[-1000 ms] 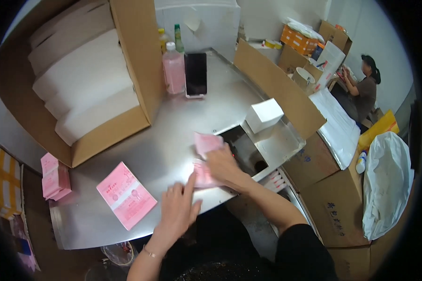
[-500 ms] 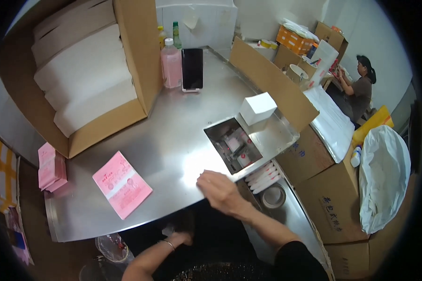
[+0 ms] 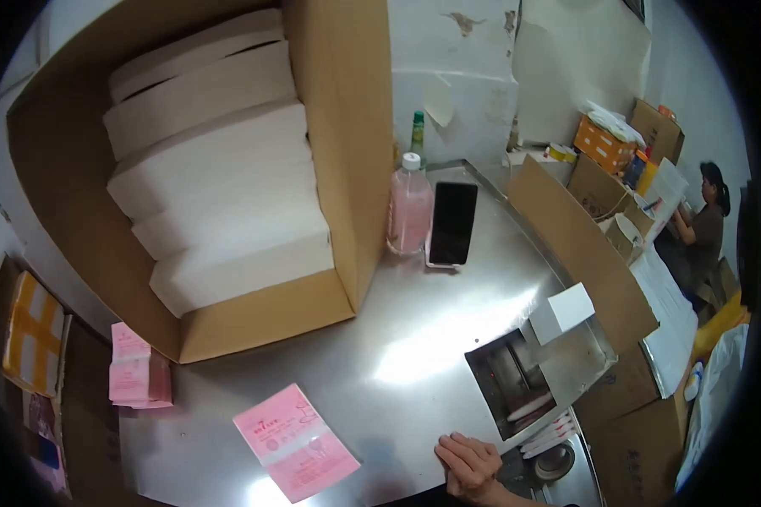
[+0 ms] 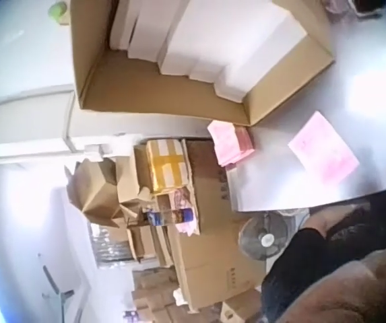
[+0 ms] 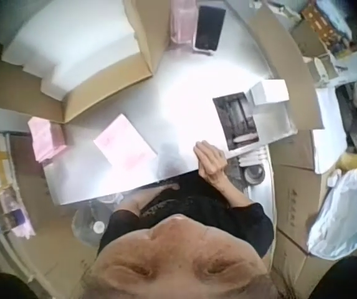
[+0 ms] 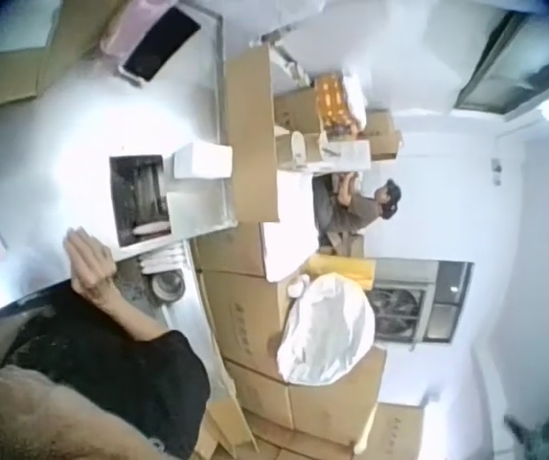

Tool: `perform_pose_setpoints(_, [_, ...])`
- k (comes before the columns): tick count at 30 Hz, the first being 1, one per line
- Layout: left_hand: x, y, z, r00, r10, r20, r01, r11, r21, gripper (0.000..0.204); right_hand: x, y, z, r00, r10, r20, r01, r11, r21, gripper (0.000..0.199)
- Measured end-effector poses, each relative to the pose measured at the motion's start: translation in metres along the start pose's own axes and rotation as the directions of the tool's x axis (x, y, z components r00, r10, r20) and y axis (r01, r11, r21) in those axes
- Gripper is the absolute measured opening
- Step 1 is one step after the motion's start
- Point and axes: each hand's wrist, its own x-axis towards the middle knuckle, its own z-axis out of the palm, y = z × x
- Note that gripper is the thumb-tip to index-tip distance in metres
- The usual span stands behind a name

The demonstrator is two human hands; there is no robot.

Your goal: Packaging individual tissue packs and pink paper sheets into boxes and larger cardboard containers using a semi-automatic packaging machine.

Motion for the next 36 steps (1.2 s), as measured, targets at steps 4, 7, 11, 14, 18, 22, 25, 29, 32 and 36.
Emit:
perform_pose_setpoints(4, [-0.035,0.033,0.004,0.997,0.062,-0.052,-0.063,0.998,-0.024,0.033,0.0,0.006,-0.007,0.993,0.048,0.107,-0.053,0.997,0.053,0.031])
perform_pose_setpoints(7, [-0.058,0.059,0.02,0.99,0.105,-0.097,-0.107,0.994,-0.017,0.031,-0.004,0.015,0.005,0.998,-0.018,0.061,0.015,0.999,0.05,0.029])
perform_pose_setpoints(11, [-0.063,0.112,0.027,0.968,0.166,-0.189,-0.174,0.984,-0.027,0.029,0.01,0.014,0.003,0.997,-0.07,0.039,0.068,0.997,0.037,0.025])
perform_pose_setpoints(14, [-0.048,0.14,0.041,0.947,0.304,0.105,-0.274,0.593,0.757,0.032,0.025,0.017,-0.008,0.977,-0.12,0.174,0.071,0.962,0.263,0.02])
perform_pose_setpoints(18, [-0.233,0.246,-0.088,0.884,0.266,-0.384,-0.306,0.951,-0.046,0.037,0.064,0.109,-0.044,0.977,-0.012,-0.213,0.022,0.999,0.047,0.032])
perform_pose_setpoints(22, [-0.298,0.24,-0.13,0.481,0.084,-0.873,-0.428,0.891,-0.15,0.037,0.095,0.194,-0.05,0.937,0.089,-0.339,-0.215,0.909,-0.356,0.04])
perform_pose_setpoints(25, [-0.27,0.204,-0.142,0.356,-0.111,-0.928,-0.068,0.987,-0.144,0.047,0.097,0.234,-0.033,0.952,0.204,-0.229,-0.277,0.891,-0.359,0.052])
perform_pose_setpoints(29, [-0.246,0.168,-0.131,0.149,-0.236,-0.96,0.428,0.891,-0.153,0.055,0.088,0.218,-0.04,0.915,0.402,-0.026,-0.379,0.837,-0.395,0.059])
perform_pose_setpoints(32, [-0.246,0.159,-0.135,0.234,-0.257,-0.938,0.394,0.907,-0.15,0.059,0.07,0.218,-0.039,0.936,0.335,-0.105,-0.346,0.829,-0.439,0.06])
perform_pose_setpoints(36, [-0.269,0.169,-0.146,0.296,-0.333,-0.895,0.281,0.926,-0.251,0.065,0.071,0.204,-0.057,0.954,0.259,-0.153,-0.299,0.775,-0.557,0.058])
